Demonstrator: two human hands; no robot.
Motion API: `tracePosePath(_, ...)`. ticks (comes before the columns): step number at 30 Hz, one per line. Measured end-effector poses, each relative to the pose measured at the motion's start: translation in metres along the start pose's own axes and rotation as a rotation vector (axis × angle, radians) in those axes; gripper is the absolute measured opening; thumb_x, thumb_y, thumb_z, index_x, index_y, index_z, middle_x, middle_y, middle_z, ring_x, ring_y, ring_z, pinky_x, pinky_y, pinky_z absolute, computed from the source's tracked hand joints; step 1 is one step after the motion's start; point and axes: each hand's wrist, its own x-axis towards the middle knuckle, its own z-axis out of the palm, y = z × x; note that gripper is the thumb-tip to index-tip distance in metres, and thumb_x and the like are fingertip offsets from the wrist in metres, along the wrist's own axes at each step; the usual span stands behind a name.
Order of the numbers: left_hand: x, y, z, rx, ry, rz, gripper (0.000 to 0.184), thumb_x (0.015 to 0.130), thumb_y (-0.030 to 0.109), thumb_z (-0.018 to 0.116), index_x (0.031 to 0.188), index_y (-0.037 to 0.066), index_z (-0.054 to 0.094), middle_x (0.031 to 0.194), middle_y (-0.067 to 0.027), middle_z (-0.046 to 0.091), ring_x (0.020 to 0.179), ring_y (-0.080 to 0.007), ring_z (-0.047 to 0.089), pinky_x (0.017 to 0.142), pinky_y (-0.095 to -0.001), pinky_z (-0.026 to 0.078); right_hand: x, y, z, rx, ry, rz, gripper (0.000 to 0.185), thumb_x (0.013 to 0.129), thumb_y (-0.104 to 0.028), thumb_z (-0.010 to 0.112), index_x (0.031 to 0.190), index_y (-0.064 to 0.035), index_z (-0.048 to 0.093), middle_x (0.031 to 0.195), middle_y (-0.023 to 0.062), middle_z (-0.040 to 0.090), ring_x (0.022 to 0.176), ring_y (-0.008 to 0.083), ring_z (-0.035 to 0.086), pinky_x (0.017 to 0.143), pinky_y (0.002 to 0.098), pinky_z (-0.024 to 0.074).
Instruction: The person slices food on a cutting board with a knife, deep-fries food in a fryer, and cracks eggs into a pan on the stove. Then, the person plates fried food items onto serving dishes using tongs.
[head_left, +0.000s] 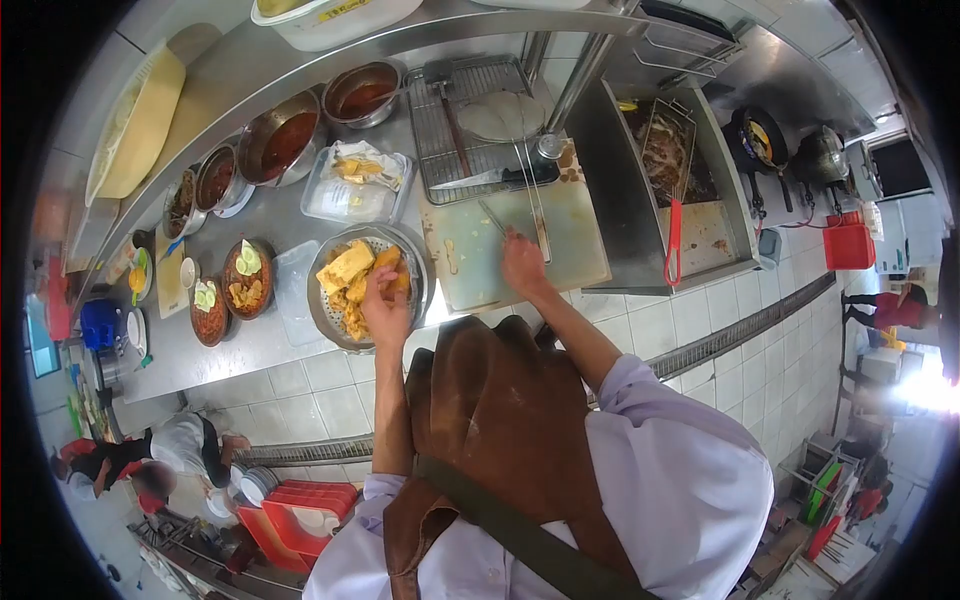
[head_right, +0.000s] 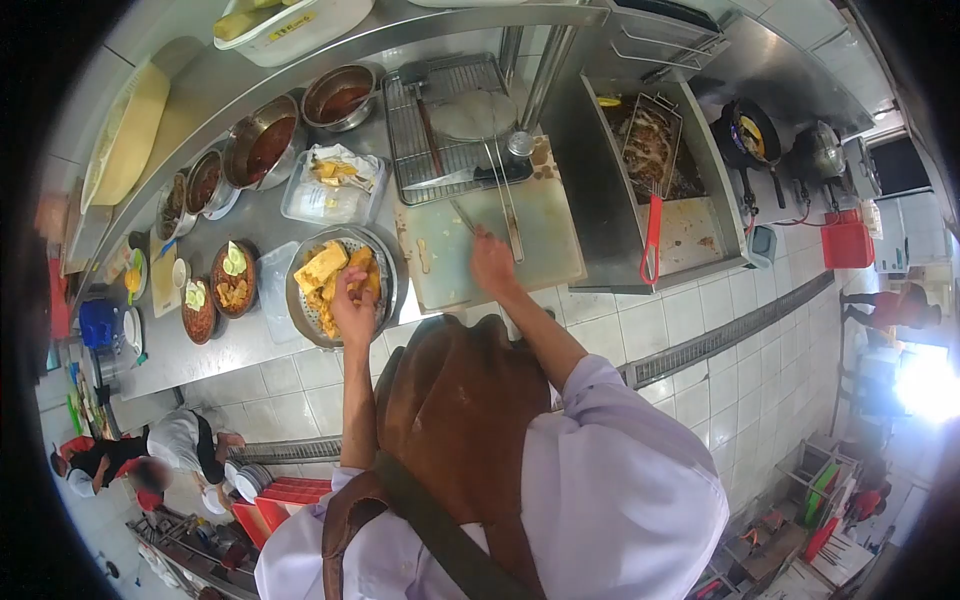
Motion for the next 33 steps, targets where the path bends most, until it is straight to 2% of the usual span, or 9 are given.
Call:
tracePosePath(4,-0.003,0.002,-0.004,-0.03,-0.025,-0.142,0.042,0.079,-0.01,0.052,0.119,0.0,0.055,0.108,-0.0122,0.064,0.084,-0.0163,0.064,0.067,-0.0277,0.052,-0.001,-0.002,0.001,-0.051,-0.001,0.001,0.043,0.086,-0.006,0.05,0.128,0.0028,0.051,0.095,0.0236,0.065,0.083,0.0417,0.067,0.071,0.0506,0.0556)
tracePosePath(8,-0.005,0.001,-0.003,-0.01,-0.031,-0.15,0.041,0.079,-0.011,0.052,0.118,0.0,0.056,0.107,-0.0123,0.064,0.086,-0.017,0.064,0.068,-0.0281,0.052,-0.001,-0.002,0.002,-0.012,0.005,0.01,0.042,0.087,-0.007,0.05,0.129,0.0027,0.051,0.095,0.0233,0.065,0.081,0.0413,0.067,0.07,0.051,0.0553)
tracePosePath(10,-0.005,-0.001,-0.002,0.031,-0.002,-0.037,0.042,0.079,-0.011,0.052,0.119,0.0,0.056,0.105,-0.0119,0.065,0.083,-0.0175,0.065,0.067,-0.0284,0.052,-0.002,-0.002,0.003,0.023,0.004,0.029,0.044,0.088,-0.009,0.052,0.13,0.0027,0.05,0.095,0.0234,0.065,0.081,0.041,0.067,0.069,0.0509,0.0552)
tracePosePath(20,-0.008,0.005,-0.004,0.005,-0.024,-0.11,0.043,0.079,-0.012,0.052,0.119,0.0,0.056,0.104,-0.0112,0.064,0.075,-0.0155,0.064,0.064,-0.0264,0.051,-0.005,-0.002,-0.001,0.002,0.017,-0.055,0.043,0.085,-0.008,0.056,0.126,0.0043,0.049,0.094,0.024,0.065,0.08,0.0407,0.067,0.068,0.0496,0.0557)
tracePosePath(26,-0.01,0.0,-0.005,0.007,-0.024,-0.115,0.043,0.079,-0.012,0.053,0.119,0.001,0.055,0.104,-0.0098,0.064,0.069,-0.0144,0.063,0.061,-0.0264,0.05,-0.006,-0.006,0.002,0.007,0.004,0.025,0.042,0.091,-0.012,0.055,0.13,0.0034,0.048,0.098,0.0238,0.065,0.083,0.0419,0.066,0.072,0.0503,0.0538)
tracePosePath(28,-0.01,-0.006,-0.004,0.049,-0.004,-0.044,0.041,0.079,-0.013,0.053,0.118,0.001,0.055,0.104,-0.0099,0.064,0.068,-0.014,0.063,0.06,-0.0261,0.049,-0.005,-0.005,0.005,-0.065,0.058,-0.036,0.055,0.079,-0.006,0.06,0.131,0.007,0.046,0.095,0.0241,0.065,0.079,0.0394,0.067,0.067,0.0474,0.0565)
tracePosePath(29,-0.01,-0.006,-0.005,0.049,-0.003,-0.043,0.041,0.079,-0.013,0.053,0.118,0.001,0.055,0.104,-0.0099,0.064,0.068,-0.014,0.063,0.06,-0.0261,0.049,-0.005,-0.004,0.004,-0.065,0.058,-0.037,0.055,0.079,-0.006,0.06,0.131,0.007,0.046,0.095,0.0241,0.065,0.079,0.0394,0.067,0.067,0.0474,0.0565)
tracePosePath(32,-0.012,-0.001,-0.006,0.035,-0.018,-0.123,0.044,0.078,-0.01,0.059,0.119,0.004,0.057,0.103,-0.0101,0.066,0.081,-0.0193,0.065,0.063,-0.0296,0.049,-0.006,-0.005,0.003,-0.046,0.034,-0.04,0.058,0.078,-0.005,0.059,0.133,0.0083,0.045,0.095,0.0241,0.065,0.079,0.0392,0.067,0.068,0.0471,0.0565)
tracePosePath(33,-0.012,0.0,-0.006,0.026,-0.022,-0.144,0.043,0.078,-0.01,0.059,0.119,0.004,0.057,0.103,-0.0099,0.066,0.082,-0.0193,0.065,0.063,-0.0294,0.049,-0.005,-0.005,0.002,-0.038,0.022,-0.02,0.051,0.085,-0.01,0.058,0.132,0.0056,0.046,0.096,0.0242,0.065,0.081,0.0407,0.067,0.07,0.0494,0.0553)
